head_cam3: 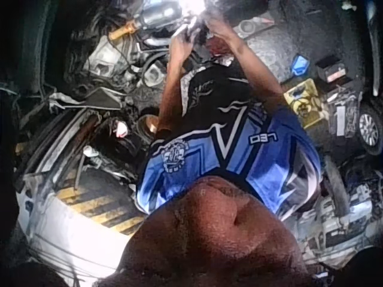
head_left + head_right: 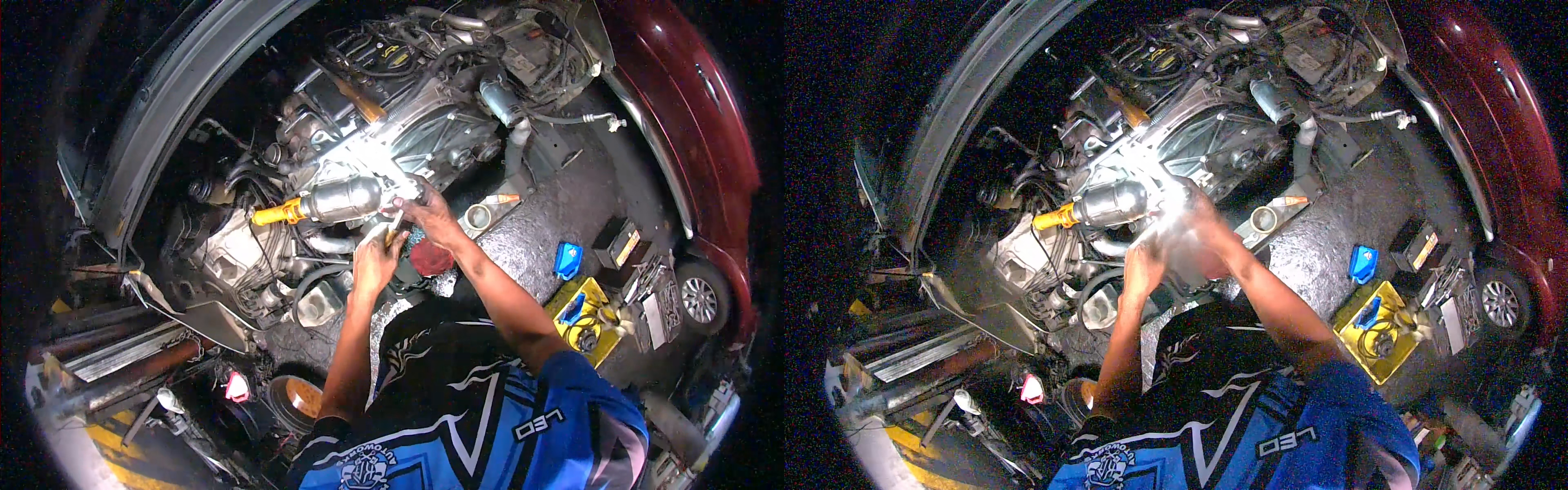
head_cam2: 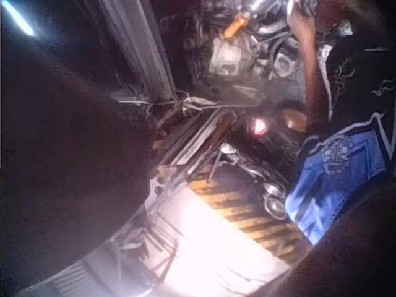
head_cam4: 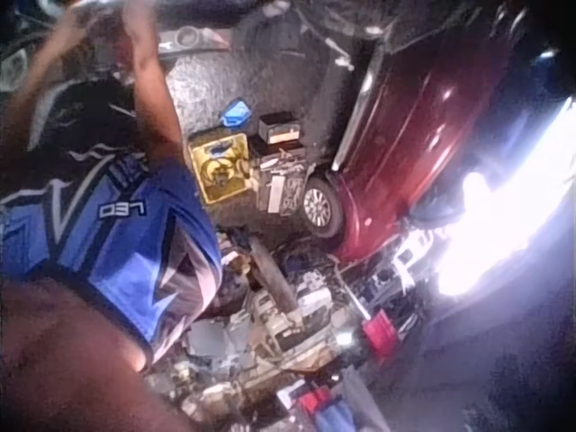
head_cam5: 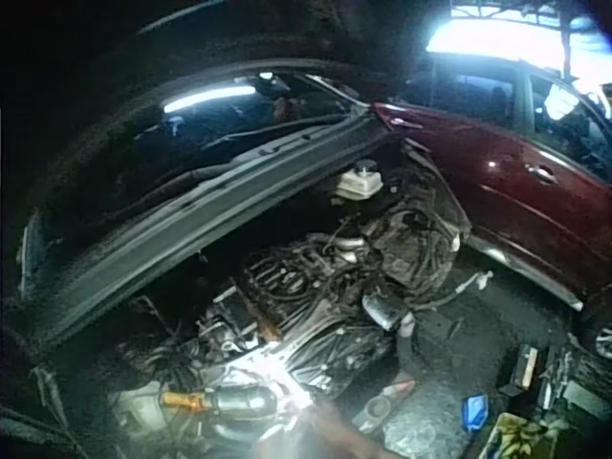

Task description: The person works on a car engine by hand and using a wrench and a ratchet. They reach into a toolbox to select tools, use them to turn bolts on the engine block, handle a circular car part, and move a red cloth while using a work light for illumination.

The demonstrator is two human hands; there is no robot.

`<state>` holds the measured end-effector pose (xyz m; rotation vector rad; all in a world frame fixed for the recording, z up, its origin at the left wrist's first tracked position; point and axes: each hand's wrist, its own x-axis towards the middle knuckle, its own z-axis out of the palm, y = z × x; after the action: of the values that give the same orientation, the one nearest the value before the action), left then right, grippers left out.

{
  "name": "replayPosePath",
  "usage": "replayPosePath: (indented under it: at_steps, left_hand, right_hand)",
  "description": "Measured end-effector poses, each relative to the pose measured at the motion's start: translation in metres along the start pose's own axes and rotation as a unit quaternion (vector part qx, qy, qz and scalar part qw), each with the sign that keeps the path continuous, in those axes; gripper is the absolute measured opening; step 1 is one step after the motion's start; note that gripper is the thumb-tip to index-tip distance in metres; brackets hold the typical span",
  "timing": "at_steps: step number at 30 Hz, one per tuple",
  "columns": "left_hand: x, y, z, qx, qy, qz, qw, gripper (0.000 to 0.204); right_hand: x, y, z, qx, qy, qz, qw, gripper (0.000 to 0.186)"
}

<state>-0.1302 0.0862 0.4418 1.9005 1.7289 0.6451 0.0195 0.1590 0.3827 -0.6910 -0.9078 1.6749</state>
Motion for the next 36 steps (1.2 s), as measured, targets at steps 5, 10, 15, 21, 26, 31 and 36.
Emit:
replayPosePath:
  at_steps: [5, 10, 15, 21, 26, 31, 36]
  left_hand:
    - [0.021, -0.021, 0.016, -0.033, -0.018, 0.031, 0.999, 0.032]
    - [0.033, -0.009, 0.008, -0.067, -0.085, 0.048, 0.993, 0.033]
    - [0.023, -0.013, 0.014, 0.062, -0.090, -0.031, 0.993, 0.041]
    - [0.049, 0.007, 0.012, -0.086, 0.016, 0.127, 0.988, 0.029]
    - [0.045, -0.013, 0.031, -0.138, 0.069, 0.188, 0.970, 0.030]
    - [0.038, -0.028, 0.041, -0.083, 0.020, 0.168, 0.982, 0.031]
    - [0.042, -0.052, 0.067, -0.065, -0.009, 0.127, 0.990, 0.036]
  right_hand:
    - [-0.002, -0.023, 0.018, -0.316, 0.007, -0.027, 0.948, 0.061]
    - [0.001, -0.035, 0.016, -0.341, -0.049, -0.122, 0.931, 0.062]
    - [-0.003, -0.050, 0.021, -0.013, -0.018, 0.064, 0.998, 0.064]
    - [0.000, -0.090, 0.035, -0.477, -0.067, -0.122, 0.867, 0.066]
    - [0.001, -0.110, 0.051, -0.546, -0.101, -0.200, 0.808, 0.062]
    - [0.009, -0.103, 0.036, -0.482, -0.137, -0.243, 0.831, 0.060]
    - [0.015, -0.098, 0.043, -0.460, -0.148, -0.275, 0.831, 0.056]
